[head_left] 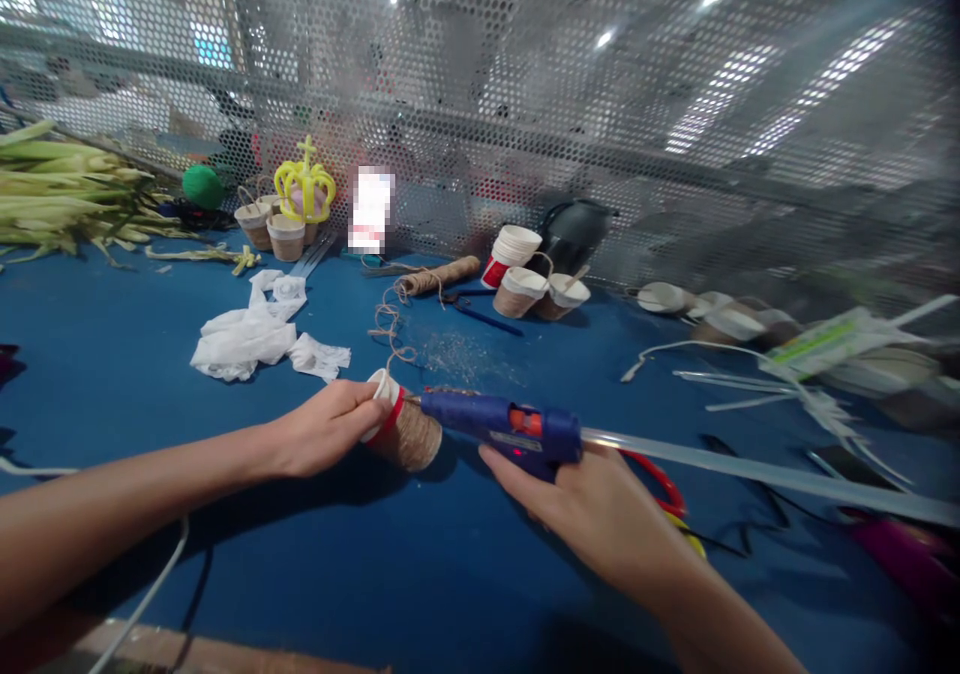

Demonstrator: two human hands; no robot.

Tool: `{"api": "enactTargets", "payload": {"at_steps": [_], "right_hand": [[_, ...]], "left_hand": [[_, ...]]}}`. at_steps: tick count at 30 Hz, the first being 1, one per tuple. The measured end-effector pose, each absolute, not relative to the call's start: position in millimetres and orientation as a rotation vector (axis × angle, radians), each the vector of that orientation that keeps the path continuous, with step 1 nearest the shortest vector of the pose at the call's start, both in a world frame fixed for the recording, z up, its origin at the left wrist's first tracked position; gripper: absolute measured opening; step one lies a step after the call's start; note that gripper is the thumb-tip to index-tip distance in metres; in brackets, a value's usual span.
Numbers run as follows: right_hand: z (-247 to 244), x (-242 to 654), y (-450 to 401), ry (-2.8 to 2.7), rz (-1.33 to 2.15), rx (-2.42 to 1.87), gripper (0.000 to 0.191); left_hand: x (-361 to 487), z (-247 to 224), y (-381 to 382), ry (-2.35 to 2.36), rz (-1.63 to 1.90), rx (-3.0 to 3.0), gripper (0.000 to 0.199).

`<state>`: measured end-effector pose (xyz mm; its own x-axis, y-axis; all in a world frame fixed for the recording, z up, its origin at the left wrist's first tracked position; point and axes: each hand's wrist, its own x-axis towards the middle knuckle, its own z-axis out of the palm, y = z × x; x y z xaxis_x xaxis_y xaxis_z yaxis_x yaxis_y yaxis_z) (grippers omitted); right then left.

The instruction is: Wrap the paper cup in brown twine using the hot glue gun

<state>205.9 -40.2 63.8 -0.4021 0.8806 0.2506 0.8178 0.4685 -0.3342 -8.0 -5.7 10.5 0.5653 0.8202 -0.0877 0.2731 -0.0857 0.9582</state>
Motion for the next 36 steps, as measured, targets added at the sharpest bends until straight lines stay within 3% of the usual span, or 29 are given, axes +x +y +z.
{"api": "enactTargets", "payload": {"at_steps": [4,15,25,36], "right_hand": [[59.5,207.1,-41.1,-2.400,0.159,-1.450,0.019],[63.1,203.5,-34.4,-2.261,0.430,-1.468,0.019],[52.0,214.0,-40.9,-2.472,0.143,-1.327,0.024],[48.1,204.6,-47.1,-2.273,0.400,-1.452,0.010]], "left_hand": [[-7.3,11.4,-5.8,0.950,0.577,1.626,0.032],[-7.1,9.5,-6.7,0.948,0.587,1.633,0.031],[-5.1,11.5,-4.8,0.940,0.606,1.560,0.033],[-3.8,13.5,-2.7,0.900,0.632,1.449,0.034]]}}
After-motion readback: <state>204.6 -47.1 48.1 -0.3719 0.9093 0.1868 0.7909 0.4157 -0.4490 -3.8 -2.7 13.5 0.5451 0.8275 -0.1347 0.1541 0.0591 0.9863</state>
